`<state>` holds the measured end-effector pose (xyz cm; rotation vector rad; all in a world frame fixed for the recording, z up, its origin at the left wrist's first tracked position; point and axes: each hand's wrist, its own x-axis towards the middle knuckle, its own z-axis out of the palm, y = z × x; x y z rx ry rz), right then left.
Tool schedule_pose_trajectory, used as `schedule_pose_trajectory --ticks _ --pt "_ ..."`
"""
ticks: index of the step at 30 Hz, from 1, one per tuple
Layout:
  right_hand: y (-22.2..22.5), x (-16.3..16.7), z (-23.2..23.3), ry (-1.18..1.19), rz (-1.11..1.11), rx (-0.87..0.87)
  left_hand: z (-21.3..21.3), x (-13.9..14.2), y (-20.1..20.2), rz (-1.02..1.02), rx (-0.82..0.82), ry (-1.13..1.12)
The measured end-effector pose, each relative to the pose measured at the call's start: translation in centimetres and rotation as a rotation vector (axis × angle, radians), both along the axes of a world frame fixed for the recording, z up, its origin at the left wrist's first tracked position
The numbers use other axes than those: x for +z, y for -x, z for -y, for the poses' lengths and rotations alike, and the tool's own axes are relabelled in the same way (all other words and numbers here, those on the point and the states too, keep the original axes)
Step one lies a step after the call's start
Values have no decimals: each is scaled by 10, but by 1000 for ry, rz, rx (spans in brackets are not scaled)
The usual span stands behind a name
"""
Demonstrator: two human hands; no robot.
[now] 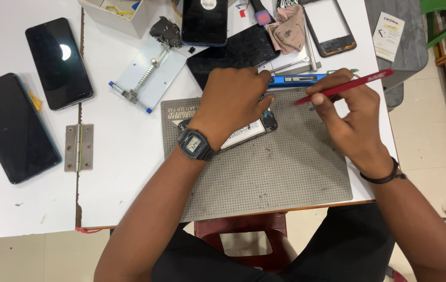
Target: The person pries the battery out of an opened smartphone on a repair mat, using a red pry tool to work around the battery edges while holding the phone steady with the other hand, and switches to an orange pry bar to continue lifting the battery from the phone body.
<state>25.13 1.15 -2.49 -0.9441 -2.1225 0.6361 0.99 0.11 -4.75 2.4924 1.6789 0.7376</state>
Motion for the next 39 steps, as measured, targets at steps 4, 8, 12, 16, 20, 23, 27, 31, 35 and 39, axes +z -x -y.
schedule_pose_trajectory --ticks 4,8,12,16,20,23,27,31,35,39 --pt "-3 0 0 306 -83 238 1 1 1 25 -4 -40" --pt "3 -1 3 285 50 420 2 1 2 35 -11 -51" --pt "9 0 6 309 104 415 2 1 1 44 -12 -58" --pt "9 2 5 190 116 339 2 1 1 27 -7 -46" --pt "6 2 5 -24 147 148 2 1 1 24 -8 -40" --pt "5 1 5 -115 168 76 1 0 0 10 -4 -47" --pt "4 0 4 -115 198 1 1 0 0 20 -5 -57" --pt "5 0 3 -135 177 -32 1 0 1 11 -6 -40" --pt "5 0 4 -132 174 -67 1 1 1 8 -10 -40" --pt "5 -1 5 -162 160 -98 2 1 1 2 -4 -53"
